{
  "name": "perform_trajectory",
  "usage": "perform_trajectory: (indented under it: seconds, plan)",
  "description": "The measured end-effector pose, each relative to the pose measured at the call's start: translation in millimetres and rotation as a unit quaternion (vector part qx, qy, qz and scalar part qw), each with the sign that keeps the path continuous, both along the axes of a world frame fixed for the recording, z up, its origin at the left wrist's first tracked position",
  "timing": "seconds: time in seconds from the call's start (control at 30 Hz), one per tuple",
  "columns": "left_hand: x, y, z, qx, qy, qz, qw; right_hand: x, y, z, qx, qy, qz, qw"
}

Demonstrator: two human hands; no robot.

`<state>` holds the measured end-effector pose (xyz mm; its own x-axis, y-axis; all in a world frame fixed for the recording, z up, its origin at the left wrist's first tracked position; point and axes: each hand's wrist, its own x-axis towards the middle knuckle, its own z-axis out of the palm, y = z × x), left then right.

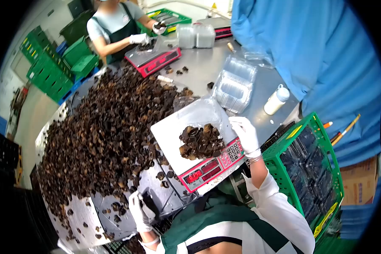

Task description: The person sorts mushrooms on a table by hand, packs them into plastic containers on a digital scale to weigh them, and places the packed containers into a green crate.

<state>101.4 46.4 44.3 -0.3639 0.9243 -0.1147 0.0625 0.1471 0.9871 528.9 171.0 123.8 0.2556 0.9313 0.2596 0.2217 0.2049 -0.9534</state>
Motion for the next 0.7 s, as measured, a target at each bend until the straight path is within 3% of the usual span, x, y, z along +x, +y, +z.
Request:
perform_trajectory:
  seconds: [0.03,0.17,0.23,0.43,0.5,0.57,0.6,0.63,0.7]
  plan:
    - [-1.3,0.3,4.3,-0.008,0.064,0.016,0.998,4.7,0.4,-2.3,-0.003,-0.017,-0.009,1.000]
    - [-6.0,4.8,18.5,-0.004,0.099,0.055,0.994,10.8,3.3,-6.7,-0.022,0.006,0.004,1.000]
    - [-5.0,6.6,29.2,0.016,0.173,0.077,0.982,7.7,1.2,-6.4,0.001,-0.075,0.020,0.997]
    - [-35.7,-27.1,9.0,-0.007,0.177,0.192,0.965,10.6,-1.9,-17.5,0.021,-0.153,0.034,0.987]
    - [-45.0,-43.8,-5.2,-0.028,0.249,0.200,0.947,8.9,2.1,-16.6,-0.047,-0.074,0.012,0.996]
    - [-40.7,-40.7,-19.1,-0.025,0.235,0.193,0.953,3.5,19.9,-10.6,-0.074,0.045,0.008,0.996]
    - [-34.8,-30.9,-27.0,-0.010,0.172,0.192,0.966,2.1,30.8,-7.3,-0.116,0.112,0.021,0.987]
    - [-9.6,-13.8,3.9,-0.003,0.195,0.134,0.972,7.4,46.6,-23.5,-0.090,0.119,0.040,0.988]
    - [23.7,19.6,14.8,0.017,0.087,0.034,0.996,8.7,71.2,-36.2,-0.125,0.211,0.072,0.967]
